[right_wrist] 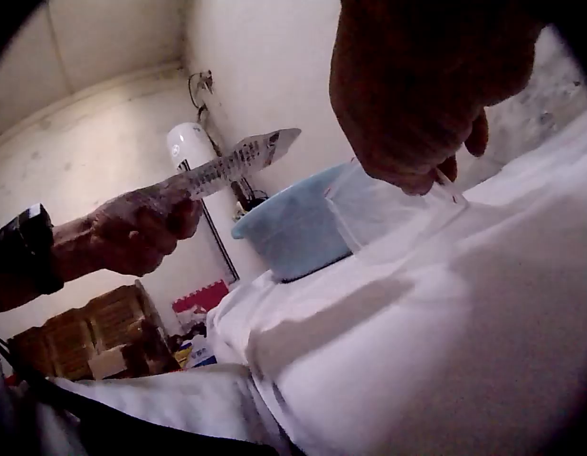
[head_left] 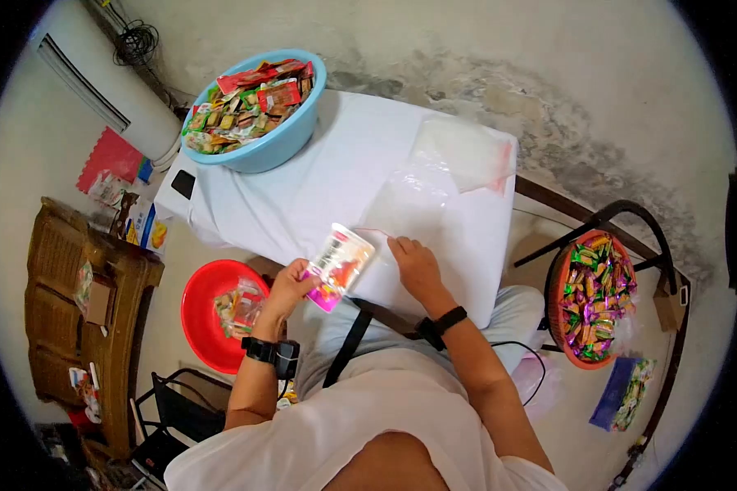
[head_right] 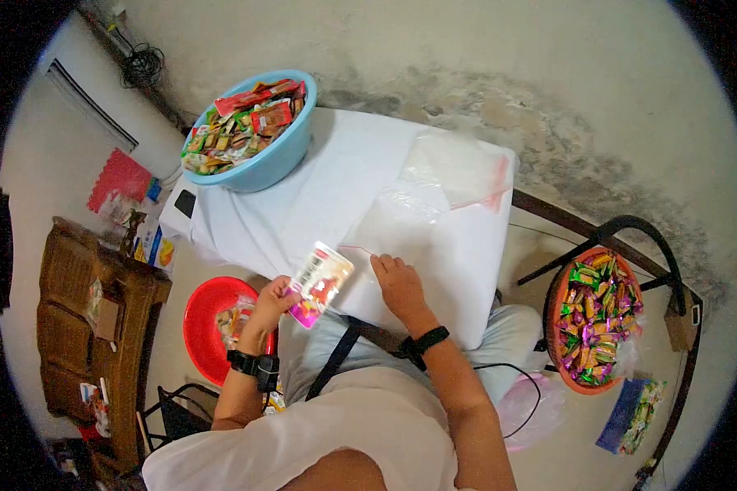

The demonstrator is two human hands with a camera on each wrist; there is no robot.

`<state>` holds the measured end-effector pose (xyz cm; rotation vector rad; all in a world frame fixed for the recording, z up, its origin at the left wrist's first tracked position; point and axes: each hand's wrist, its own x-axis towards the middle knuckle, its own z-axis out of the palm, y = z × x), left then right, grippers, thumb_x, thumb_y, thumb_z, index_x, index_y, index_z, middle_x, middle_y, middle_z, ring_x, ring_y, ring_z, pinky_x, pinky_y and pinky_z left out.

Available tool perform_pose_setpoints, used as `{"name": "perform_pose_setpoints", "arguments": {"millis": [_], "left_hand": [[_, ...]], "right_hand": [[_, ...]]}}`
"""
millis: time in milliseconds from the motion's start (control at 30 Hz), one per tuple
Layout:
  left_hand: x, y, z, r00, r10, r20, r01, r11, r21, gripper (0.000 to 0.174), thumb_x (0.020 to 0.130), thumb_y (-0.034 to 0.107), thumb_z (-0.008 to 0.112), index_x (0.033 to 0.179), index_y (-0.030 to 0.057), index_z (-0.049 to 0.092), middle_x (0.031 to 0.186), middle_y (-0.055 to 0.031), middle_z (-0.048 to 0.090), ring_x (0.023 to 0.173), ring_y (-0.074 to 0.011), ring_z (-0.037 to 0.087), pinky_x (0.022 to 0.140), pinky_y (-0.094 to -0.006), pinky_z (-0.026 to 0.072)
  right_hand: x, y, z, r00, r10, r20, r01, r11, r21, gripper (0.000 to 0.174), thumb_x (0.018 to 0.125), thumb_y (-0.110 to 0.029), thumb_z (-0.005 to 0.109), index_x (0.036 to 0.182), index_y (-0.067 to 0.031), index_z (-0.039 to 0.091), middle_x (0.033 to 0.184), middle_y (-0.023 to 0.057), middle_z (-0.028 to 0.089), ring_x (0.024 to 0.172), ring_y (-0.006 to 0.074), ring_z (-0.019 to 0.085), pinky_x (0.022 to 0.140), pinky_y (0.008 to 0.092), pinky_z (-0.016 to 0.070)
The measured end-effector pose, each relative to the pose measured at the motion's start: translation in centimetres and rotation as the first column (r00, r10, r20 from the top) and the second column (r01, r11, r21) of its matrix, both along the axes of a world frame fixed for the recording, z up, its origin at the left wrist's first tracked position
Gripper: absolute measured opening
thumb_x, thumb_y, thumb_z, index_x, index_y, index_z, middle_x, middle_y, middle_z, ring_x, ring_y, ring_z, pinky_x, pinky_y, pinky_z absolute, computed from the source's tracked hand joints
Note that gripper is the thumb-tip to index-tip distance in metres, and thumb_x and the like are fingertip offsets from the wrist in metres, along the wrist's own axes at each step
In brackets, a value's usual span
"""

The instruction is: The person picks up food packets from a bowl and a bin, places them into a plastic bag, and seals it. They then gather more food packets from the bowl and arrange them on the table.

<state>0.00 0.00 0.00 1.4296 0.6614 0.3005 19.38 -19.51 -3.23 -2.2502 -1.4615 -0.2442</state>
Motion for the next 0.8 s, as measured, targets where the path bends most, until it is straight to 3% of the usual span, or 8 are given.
{"name": "perform_pose_setpoints", "arguments": {"millis": [67, 267, 433, 500, 567, 700, 733, 800], "left_hand": [[-0.1, -0.9, 0.2, 0.965, -0.200, -0.170, 0.209, 0.977, 0.038, 0.015, 0.080, 0.014, 0.065, 0.087, 0.0073, 0.054, 0.068, 0.0021, 0.055, 0.053, -0.0038, 0.045, 0.045, -0.0183, 0.0351], [4.6, -4.3, -3.0, 0.968, -0.183, -0.173, 0.199, 0.977, 0.076, 0.016, 0.080, 0.011, 0.064, 0.091, 0.0054, 0.055, 0.072, 0.0018, 0.056, 0.056, -0.0043, 0.048, 0.046, -0.0189, 0.0376], [7.1, -6.1, -4.5, 0.981, -0.182, -0.068, 0.183, 0.983, 0.019, 0.018, 0.083, 0.005, 0.058, 0.100, 0.0040, 0.054, 0.082, -0.0009, 0.058, 0.064, -0.0064, 0.054, 0.051, -0.0196, 0.0457], [8.3, -6.6, -6.9, 0.969, -0.198, -0.147, 0.204, 0.979, 0.028, 0.021, 0.085, 0.003, 0.053, 0.106, 0.0036, 0.053, 0.089, -0.0027, 0.059, 0.072, -0.0085, 0.056, 0.057, -0.0216, 0.0487], [9.1, -7.7, -8.0, 0.992, -0.069, 0.103, 0.080, 0.990, -0.114, 0.024, 0.087, 0.003, 0.049, 0.111, 0.0030, 0.052, 0.092, -0.0036, 0.060, 0.077, -0.0103, 0.056, 0.064, -0.0226, 0.0491], [10.5, -8.4, -8.5, 0.984, 0.010, 0.175, 0.028, 0.977, -0.213, 0.026, 0.089, 0.004, 0.043, 0.115, 0.0015, 0.049, 0.100, -0.0070, 0.059, 0.086, -0.0140, 0.057, 0.075, -0.0260, 0.0486], [10.8, -7.9, -9.8, 0.984, 0.006, 0.178, 0.032, 0.976, -0.213, 0.026, 0.089, 0.004, 0.043, 0.115, 0.0015, 0.049, 0.100, -0.0070, 0.059, 0.086, -0.0140, 0.057, 0.075, -0.0260, 0.0486], [11.3, -6.6, -12.5, 0.968, -0.111, 0.224, 0.208, 0.853, -0.478, 0.028, 0.092, 0.008, 0.039, 0.118, 0.0005, 0.046, 0.106, -0.0114, 0.058, 0.092, -0.0194, 0.058, 0.079, -0.0298, 0.0495]], "right_hand": [[-0.3, 0.3, 0.0, 1.000, 0.027, -0.006, -0.027, 0.998, 0.051, 0.037, 0.073, -0.005, 0.051, 0.110, -0.0041, 0.051, 0.097, 0.0068, 0.053, 0.083, 0.0220, 0.054, 0.067, 0.0338, 0.0475], [-0.2, -1.6, 1.3, 0.994, 0.098, 0.047, -0.093, 0.990, -0.105, 0.034, 0.075, -0.009, 0.050, 0.109, -0.0048, 0.052, 0.097, 0.0060, 0.054, 0.082, 0.0212, 0.055, 0.066, 0.0336, 0.0481], [-1.7, -1.2, 0.5, 0.973, 0.228, 0.044, -0.227, 0.973, -0.038, 0.033, 0.077, -0.013, 0.051, 0.109, -0.0060, 0.053, 0.099, 0.0061, 0.054, 0.083, 0.0212, 0.055, 0.068, 0.0338, 0.0484], [-2.1, -1.2, 0.6, 0.962, 0.270, 0.046, -0.268, 0.963, -0.032, 0.032, 0.078, -0.014, 0.051, 0.109, -0.0062, 0.054, 0.100, 0.0060, 0.055, 0.085, 0.0212, 0.055, 0.069, 0.0339, 0.0485], [-2.5, -1.5, 0.9, 0.969, 0.248, -0.002, -0.248, 0.967, 0.055, 0.031, 0.078, -0.014, 0.050, 0.108, -0.0061, 0.054, 0.100, 0.0058, 0.055, 0.085, 0.0210, 0.055, 0.071, 0.0337, 0.0482], [-2.6, -2.2, 0.5, 0.966, 0.257, -0.017, -0.257, 0.966, 0.004, 0.041, 0.075, -0.008, 0.051, 0.116, -0.0074, 0.052, 0.109, 0.0054, 0.054, 0.093, 0.0241, 0.053, 0.076, 0.0376, 0.0461], [-2.5, -2.2, 0.3, 0.966, 0.257, 0.021, -0.257, 0.966, 0.003, 0.041, 0.075, -0.008, 0.051, 0.116, -0.0075, 0.051, 0.109, 0.0056, 0.054, 0.093, 0.0238, 0.053, 0.077, 0.0374, 0.0456], [-2.4, -2.2, 0.3, 0.966, 0.252, 0.061, -0.252, 0.968, 0.004, 0.041, 0.075, -0.008, 0.050, 0.116, -0.0075, 0.051, 0.110, 0.0058, 0.054, 0.092, 0.0236, 0.053, 0.078, 0.0371, 0.0451]]}}
